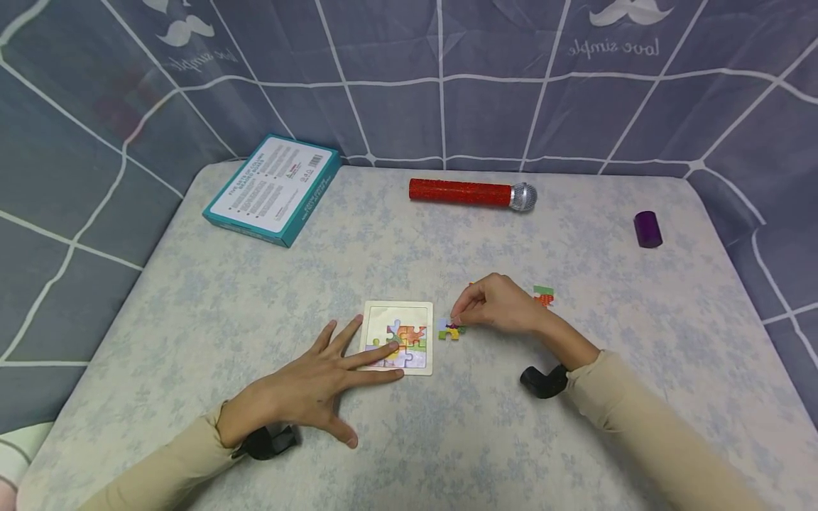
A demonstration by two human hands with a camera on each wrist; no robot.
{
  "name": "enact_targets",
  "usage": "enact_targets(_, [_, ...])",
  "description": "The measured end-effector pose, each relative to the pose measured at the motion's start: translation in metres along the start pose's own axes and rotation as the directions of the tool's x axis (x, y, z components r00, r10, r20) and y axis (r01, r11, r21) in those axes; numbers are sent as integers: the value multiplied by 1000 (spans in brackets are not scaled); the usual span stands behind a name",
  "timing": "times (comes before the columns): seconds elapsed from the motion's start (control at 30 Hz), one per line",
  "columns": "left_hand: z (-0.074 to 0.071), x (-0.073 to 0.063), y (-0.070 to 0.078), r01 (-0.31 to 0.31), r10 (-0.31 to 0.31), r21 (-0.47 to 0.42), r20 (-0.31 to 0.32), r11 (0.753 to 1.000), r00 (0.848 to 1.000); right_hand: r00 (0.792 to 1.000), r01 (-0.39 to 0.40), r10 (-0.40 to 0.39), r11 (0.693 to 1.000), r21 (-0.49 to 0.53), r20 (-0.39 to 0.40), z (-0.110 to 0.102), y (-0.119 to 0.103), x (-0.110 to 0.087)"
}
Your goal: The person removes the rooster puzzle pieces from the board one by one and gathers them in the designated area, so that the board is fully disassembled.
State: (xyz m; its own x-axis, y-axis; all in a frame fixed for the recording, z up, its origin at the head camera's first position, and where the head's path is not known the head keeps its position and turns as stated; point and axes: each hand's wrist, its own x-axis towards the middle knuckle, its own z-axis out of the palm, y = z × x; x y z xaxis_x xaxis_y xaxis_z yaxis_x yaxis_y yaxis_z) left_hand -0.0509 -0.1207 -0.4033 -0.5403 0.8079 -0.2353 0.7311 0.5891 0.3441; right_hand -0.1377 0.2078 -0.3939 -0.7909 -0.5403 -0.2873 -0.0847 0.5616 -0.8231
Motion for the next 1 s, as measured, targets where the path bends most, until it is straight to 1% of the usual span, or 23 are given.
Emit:
enact_targets(0.27, [1, 0, 0, 8, -8, -14, 0, 1000, 1000, 998, -50, 48, 997, -61, -32, -11, 13, -13])
enact_targets(0.5, [0, 1, 0, 3, -3, -4, -1, 1000, 1000, 994, -98, 93, 992, -85, -59, -20, 15, -21])
enact_targets(0.77, [0, 1, 0, 7, -7, -6, -1, 1000, 1000, 989, -110, 99, 988, -104, -106, -15, 12, -21])
enact_targets(0.87, [0, 1, 1, 6, -6, -13, 0, 1000, 1000, 989, -95, 76, 985, -143, -130, -14, 10, -20])
enact_targets(1.0, [0, 0, 0, 2, -2, -12, -1, 1000, 1000, 986, -96, 66, 976, -193, -154, -13, 9, -19])
